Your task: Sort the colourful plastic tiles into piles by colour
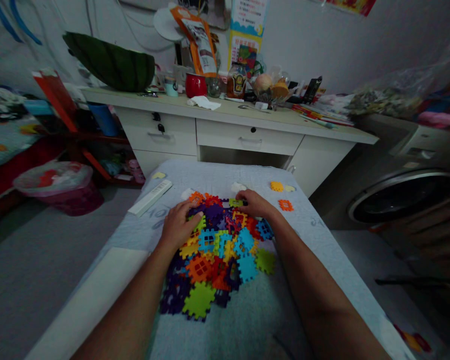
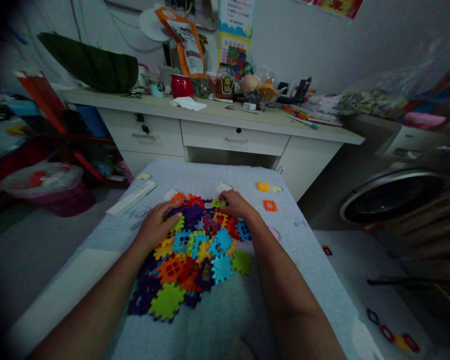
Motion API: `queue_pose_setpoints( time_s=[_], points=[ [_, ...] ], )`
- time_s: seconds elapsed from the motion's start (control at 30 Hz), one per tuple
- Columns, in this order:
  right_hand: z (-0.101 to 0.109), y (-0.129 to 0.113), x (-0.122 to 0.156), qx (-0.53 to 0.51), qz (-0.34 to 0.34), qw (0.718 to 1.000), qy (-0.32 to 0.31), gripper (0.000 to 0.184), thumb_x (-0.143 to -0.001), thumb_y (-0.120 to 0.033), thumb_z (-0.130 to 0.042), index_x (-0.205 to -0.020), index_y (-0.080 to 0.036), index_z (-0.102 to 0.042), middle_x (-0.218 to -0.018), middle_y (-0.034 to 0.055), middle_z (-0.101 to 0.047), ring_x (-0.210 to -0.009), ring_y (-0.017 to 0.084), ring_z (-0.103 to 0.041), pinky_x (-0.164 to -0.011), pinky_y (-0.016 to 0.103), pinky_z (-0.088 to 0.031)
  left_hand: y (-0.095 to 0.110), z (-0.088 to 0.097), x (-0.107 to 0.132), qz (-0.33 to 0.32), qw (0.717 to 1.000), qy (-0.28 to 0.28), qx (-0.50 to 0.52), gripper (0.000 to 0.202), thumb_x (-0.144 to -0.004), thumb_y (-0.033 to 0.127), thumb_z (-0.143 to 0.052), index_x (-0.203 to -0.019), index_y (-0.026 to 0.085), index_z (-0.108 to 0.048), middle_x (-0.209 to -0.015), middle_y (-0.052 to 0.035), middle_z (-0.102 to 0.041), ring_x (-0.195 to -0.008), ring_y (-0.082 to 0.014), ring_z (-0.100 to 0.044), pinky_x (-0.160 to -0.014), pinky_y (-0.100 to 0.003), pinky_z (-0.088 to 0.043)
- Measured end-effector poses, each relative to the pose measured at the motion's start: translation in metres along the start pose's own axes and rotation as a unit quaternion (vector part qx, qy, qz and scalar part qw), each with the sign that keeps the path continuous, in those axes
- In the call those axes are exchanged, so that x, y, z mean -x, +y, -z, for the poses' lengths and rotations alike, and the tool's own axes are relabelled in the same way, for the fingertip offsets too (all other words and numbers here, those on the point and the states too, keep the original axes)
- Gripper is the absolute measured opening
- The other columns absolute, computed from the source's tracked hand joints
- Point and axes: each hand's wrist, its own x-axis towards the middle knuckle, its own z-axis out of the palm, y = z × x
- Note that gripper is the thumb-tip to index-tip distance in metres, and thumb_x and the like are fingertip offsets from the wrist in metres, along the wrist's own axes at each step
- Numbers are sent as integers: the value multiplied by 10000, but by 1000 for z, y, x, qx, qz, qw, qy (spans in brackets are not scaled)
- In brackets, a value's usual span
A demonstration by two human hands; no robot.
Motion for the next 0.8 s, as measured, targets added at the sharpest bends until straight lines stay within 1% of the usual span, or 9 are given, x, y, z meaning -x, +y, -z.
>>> queue_pose_setpoints(
  time_s=[0.1,0.23,0.3,0.4,0.5,0.6,0.67,0.73,0.8],
  points=[
    [-2,4,1,-8,-5,1000,9,329,-758,-230,-716,-1069,-160,-636,-1043,73,-624,-939,187,-540,-866,316,-404,-1,-1,0,-4,1000,3,0,393,-825,512,-542,-1078,236,-662,-1200,-68,-649,-1149,-273,-578,-1032,-448,-433],
    [-3,6,2,-32,-2,999,-4,260,-759,-214,-704,-1007,-172,-636,-988,43,-609,-902,173,-531,-852,305,-403,-2,-2,0,2,1000,8,1,395,-821,522,-549,-1079,246,-662,-1216,-61,-643,-1160,-273,-574,-1037,-448,-431],
    [-2,6,3,-48,-12,999,2,278,-736,-213,-726,-994,-180,-627,-1002,38,-593,-918,174,-527,-853,303,-413,-2,-2,0,3,1000,6,-1,395,-822,525,-549,-1081,249,-663,-1224,-62,-641,-1172,-277,-568,-1042,-455,-426],
    [7,9,7,-80,-22,996,21,335,-713,-231,-751,-1014,-184,-611,-1061,48,-562,-979,183,-524,-887,311,-426,-1,-1,0,8,1000,-2,-4,411,-826,532,-544,-1089,238,-662,-1228,-72,-638,-1174,-284,-565,-1040,-463,-424],
    [24,21,14,-91,-29,994,46,334,-718,-253,-752,-1011,-192,-605,-1048,39,-548,-978,179,-526,-906,322,-437,-1,-1,0,9,1000,-3,-4,419,-826,534,-543,-1091,231,-662,-1234,-77,-634,-1176,-288,-563,-1041,-465,-421],
    [44,41,26,-61,-79,992,83,325,-709,-250,-758,-992,-202,-606,-1009,29,-544,-945,181,-530,-905,344,-454,-2,-2,0,4,1000,1,-2,405,-831,525,-539,-1083,233,-665,-1235,-76,-634,-1171,-284,-566,-1042,-460,-420],
    [55,54,37,-43,-125,986,101,336,-707,-229,-754,-1008,-205,-606,-1038,39,-543,-955,187,-540,-916,359,-465,-2,-2,0,2,1000,-1,1,404,-832,524,-538,-1083,234,-664,-1225,-75,-639,-1164,-279,-571,-1037,-450,-426],
    [61,66,50,-40,-159,981,100,387,-712,-203,-743,-1072,-210,-602,-1106,60,-542,-996,196,-553,-933,365,-475,-2,-1,0,4,1000,-2,2,407,-831,525,-540,-1087,234,-663,-1219,-73,-642,-1160,-275,-574,-1033,-440,-430],
    [64,74,65,-38,-185,979,79,474,-711,-182,-738,-1160,-212,-588,-1168,84,-539,-1031,207,-565,-943,368,-485,-1,-1,0,5,1000,-2,-2,407,-828,521,-543,-1087,232,-666,-1216,-75,-644,-1161,-275,-574,-1035,-436,-427]
  ],
)
